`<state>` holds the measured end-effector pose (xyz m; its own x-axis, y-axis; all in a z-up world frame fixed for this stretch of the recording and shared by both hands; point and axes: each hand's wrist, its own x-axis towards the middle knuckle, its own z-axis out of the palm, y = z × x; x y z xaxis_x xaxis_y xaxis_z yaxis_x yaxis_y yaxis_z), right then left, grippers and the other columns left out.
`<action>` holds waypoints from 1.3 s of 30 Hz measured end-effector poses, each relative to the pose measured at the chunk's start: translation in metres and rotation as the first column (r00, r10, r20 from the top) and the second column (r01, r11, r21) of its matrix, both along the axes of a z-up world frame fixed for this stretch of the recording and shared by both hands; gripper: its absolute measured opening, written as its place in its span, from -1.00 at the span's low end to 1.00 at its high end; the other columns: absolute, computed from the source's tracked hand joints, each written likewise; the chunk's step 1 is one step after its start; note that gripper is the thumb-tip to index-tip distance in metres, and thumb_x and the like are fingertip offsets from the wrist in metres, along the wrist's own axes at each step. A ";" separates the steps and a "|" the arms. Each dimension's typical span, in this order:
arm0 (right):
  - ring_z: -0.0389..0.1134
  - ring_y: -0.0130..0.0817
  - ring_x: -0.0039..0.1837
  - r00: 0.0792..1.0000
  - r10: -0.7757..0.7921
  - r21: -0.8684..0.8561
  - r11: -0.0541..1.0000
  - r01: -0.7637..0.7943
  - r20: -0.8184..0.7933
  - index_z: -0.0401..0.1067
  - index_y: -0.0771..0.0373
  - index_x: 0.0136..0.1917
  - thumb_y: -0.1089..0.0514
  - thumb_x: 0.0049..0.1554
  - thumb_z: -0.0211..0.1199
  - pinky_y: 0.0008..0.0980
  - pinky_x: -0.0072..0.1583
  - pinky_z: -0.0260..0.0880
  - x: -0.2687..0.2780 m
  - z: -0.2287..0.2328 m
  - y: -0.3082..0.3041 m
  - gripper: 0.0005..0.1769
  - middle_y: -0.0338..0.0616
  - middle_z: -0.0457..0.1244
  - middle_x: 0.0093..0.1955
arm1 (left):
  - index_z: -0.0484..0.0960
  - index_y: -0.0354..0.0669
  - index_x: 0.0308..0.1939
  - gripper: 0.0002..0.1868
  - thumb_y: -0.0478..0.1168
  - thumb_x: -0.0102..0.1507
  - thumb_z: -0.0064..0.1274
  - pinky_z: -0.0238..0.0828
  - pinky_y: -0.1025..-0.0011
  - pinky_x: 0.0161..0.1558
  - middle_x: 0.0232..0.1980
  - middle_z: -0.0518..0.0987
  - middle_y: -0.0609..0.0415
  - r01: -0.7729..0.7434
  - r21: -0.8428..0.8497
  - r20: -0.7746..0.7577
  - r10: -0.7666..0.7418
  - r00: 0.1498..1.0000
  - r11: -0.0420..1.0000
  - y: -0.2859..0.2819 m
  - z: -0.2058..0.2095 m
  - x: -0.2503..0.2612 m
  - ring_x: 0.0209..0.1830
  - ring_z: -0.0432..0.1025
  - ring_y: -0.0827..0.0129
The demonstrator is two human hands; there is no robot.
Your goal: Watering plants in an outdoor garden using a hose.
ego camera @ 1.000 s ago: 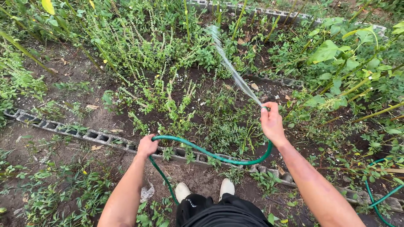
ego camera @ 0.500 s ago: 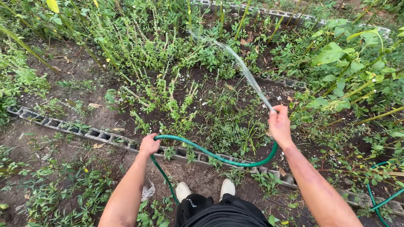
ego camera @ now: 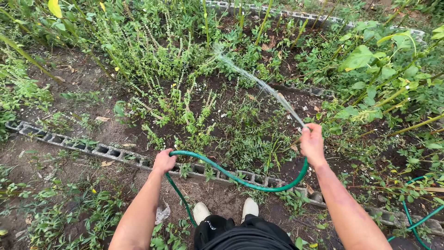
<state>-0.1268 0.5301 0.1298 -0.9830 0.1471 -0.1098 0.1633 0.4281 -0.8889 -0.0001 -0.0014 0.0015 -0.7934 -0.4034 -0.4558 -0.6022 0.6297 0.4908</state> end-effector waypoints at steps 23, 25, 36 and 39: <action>-0.07 -0.58 -0.48 0.986 -0.166 -0.405 0.904 0.138 -0.034 0.03 0.08 0.20 0.07 0.42 -0.10 -0.49 -0.47 -0.09 -0.018 0.044 0.039 -0.85 -0.29 0.04 -0.34 | 0.71 -0.06 -0.10 -0.76 -0.04 0.29 0.11 0.47 0.17 -0.05 -0.23 0.70 -0.09 -0.006 0.025 -0.045 0.007 0.999 1.000 -0.003 -0.006 0.005 -0.18 0.59 0.11; -0.06 -0.58 -0.46 0.987 -0.160 -0.382 0.914 0.137 -0.030 0.04 0.08 0.20 0.08 0.43 -0.10 -0.48 -0.46 -0.09 -0.019 0.049 0.039 -0.87 -0.30 0.04 -0.33 | 0.70 -0.02 -0.07 -0.76 -0.05 0.26 0.13 0.47 0.18 -0.05 -0.22 0.70 -0.05 -0.041 0.051 -0.076 0.045 0.996 0.998 -0.003 -0.005 0.007 -0.18 0.60 0.14; -0.09 -0.59 -0.46 0.987 -0.156 -0.394 0.910 0.129 -0.039 0.03 0.09 0.18 0.09 0.44 -0.13 -0.48 -0.46 -0.12 -0.012 0.084 0.024 -0.90 -0.31 0.03 -0.34 | 0.73 -0.09 -0.12 -0.75 -0.04 0.29 0.12 0.45 0.19 -0.08 -0.25 0.70 -0.07 -0.030 0.051 -0.062 0.034 0.997 0.998 -0.003 0.001 0.011 -0.23 0.57 0.17; -0.09 -0.59 -0.47 0.988 -0.145 -0.377 0.919 0.113 -0.058 0.04 0.09 0.18 0.09 0.45 -0.15 -0.47 -0.46 -0.13 -0.011 0.092 0.023 -0.91 -0.30 0.02 -0.34 | 0.72 -0.10 -0.10 -0.76 -0.05 0.30 0.11 0.46 0.20 -0.10 -0.26 0.69 -0.05 -0.052 0.075 -0.039 0.055 0.998 0.996 -0.001 0.008 0.012 -0.25 0.57 0.20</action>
<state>-0.1380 0.5534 0.2219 -0.9661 0.2378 -0.1004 0.1140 0.0443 -0.9925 0.0120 -0.0025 0.0095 -0.7899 -0.4125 -0.4538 -0.6129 0.5580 0.5595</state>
